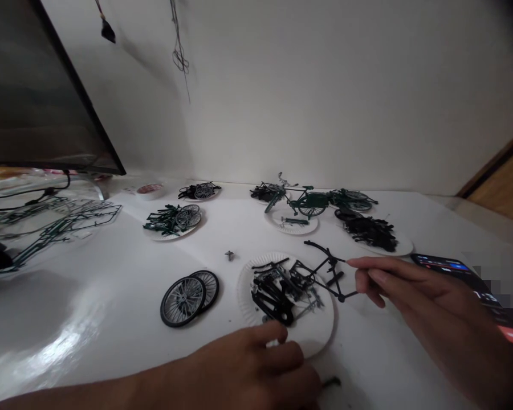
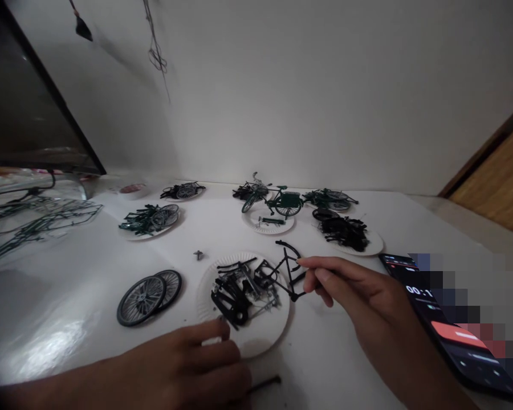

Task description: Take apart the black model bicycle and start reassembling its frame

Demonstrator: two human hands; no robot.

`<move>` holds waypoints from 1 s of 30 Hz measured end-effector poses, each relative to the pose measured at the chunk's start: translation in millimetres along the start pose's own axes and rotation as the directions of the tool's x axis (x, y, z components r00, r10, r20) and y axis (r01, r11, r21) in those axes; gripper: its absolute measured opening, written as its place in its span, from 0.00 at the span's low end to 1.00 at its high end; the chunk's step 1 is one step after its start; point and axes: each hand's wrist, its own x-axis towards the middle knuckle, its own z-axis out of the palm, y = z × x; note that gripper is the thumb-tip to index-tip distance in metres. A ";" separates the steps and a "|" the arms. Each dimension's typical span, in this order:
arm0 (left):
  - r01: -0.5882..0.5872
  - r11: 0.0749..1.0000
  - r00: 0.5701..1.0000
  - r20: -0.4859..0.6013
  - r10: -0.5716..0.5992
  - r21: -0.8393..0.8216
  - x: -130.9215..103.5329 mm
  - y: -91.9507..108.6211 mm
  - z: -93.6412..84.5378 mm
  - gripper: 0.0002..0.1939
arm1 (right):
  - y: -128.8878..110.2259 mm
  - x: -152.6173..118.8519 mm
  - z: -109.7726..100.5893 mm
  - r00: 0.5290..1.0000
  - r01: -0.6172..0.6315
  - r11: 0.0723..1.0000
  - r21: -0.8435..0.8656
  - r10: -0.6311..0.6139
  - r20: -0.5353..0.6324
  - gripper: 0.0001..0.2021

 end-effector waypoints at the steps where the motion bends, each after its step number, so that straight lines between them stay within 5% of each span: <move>1: 0.027 0.999 1.000 0.010 -0.027 0.042 -0.2 -0.9 -3.5 0.15 | -1.8 -0.3 0.6 1.000 -0.006 1.000 0.009 0.006 0.004 0.08; 5: 0.061 0.986 0.997 0.042 -0.068 0.154 -0.5 -3.8 -9.6 0.14 | -7.3 0.8 2.2 0.999 -0.037 0.999 0.015 0.037 0.005 0.08; 10: 0.081 0.993 0.997 -0.002 -0.081 0.089 -1.7 -12.4 -4.6 0.14 | -10.6 3.4 4.6 0.996 -0.082 0.983 0.163 0.086 -0.019 0.10; 15: 0.268 0.961 0.957 -0.134 -0.256 0.076 -16.0 -52.5 -4.6 0.09 | -28.5 6.1 11.0 0.981 -0.117 0.967 0.226 0.148 -0.129 0.17; 19: 0.353 0.933 0.932 -0.117 -0.343 0.073 -24.3 -75.7 -7.8 0.14 | -31.8 8.5 11.2 0.958 -0.132 0.953 0.271 0.193 -0.212 0.18; 25: 0.292 0.953 0.956 -0.051 -0.289 0.075 -14.3 -65.4 -3.5 0.16 | -11.2 12.8 6.0 0.975 -0.145 0.857 0.494 0.209 -0.076 0.16; 30: 0.273 0.946 0.959 0.022 -0.281 0.172 -14.9 -62.0 -3.7 0.14 | -20.5 11.9 7.5 0.980 -0.092 0.835 0.543 0.172 -0.098 0.12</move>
